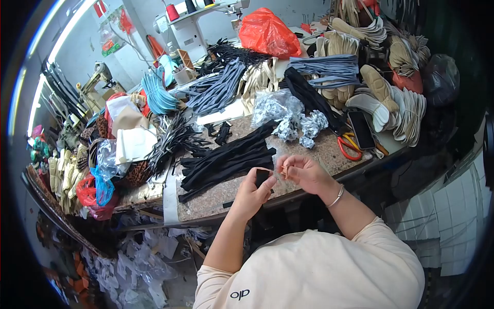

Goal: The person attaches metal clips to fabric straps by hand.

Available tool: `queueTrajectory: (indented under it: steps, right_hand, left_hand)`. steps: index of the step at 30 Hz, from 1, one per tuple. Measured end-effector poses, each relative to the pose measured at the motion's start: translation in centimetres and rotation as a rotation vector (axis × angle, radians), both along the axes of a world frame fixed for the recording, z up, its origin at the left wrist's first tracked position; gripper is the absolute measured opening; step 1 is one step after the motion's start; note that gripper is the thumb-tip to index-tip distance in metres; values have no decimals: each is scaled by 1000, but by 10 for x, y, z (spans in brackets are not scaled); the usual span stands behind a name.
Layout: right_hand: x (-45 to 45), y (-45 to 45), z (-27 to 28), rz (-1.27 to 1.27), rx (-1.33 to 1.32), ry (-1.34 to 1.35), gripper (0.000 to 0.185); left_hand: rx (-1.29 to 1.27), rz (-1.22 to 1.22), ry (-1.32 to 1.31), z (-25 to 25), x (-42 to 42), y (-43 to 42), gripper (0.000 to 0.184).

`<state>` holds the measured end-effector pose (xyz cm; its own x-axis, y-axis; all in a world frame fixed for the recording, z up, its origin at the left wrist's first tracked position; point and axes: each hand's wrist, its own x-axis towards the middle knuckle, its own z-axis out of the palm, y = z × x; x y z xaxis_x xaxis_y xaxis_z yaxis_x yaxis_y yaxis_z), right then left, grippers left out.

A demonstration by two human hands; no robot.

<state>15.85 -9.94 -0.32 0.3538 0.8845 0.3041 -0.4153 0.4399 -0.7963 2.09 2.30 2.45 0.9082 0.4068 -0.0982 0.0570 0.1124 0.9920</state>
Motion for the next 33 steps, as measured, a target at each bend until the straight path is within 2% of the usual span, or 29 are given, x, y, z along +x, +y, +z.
queueTrajectory:
  steps: [1, 7, 11, 16, 22, 27, 32, 33]
  right_hand:
    - [1, 0, 3, -106, -22, -190, 10]
    - [-6, 3, 15, -67, -235, -330, 10]
    - [-8, 5, 7, -118, -276, -74, 6]
    - [-11, 2, 21, -109, -118, -91, 4]
    - [-9, -2, 24, -107, -183, -137, 3]
    - [-6, -3, 25, -104, -209, -196, 4]
    - [-6, -5, 28, -215, -225, -437, 8]
    - [-6, -5, 27, -276, -200, -555, 9]
  left_hand:
    - [3, -36, 95, -1, -2, 2, 27]
    - [212, -66, 124, -11, 0, -4, 20]
    - [-135, 70, -79, -7, -1, -6, 16]
    - [-273, 23, -121, -2, -1, 6, 12]
    - [-311, 5, -77, 5, 0, 5, 10]
    - [-279, -29, -75, 5, -1, 5, 13]
    - [-77, 23, -18, 3, 0, -2, 13]
    - [79, 70, -73, 1, 0, -4, 13]
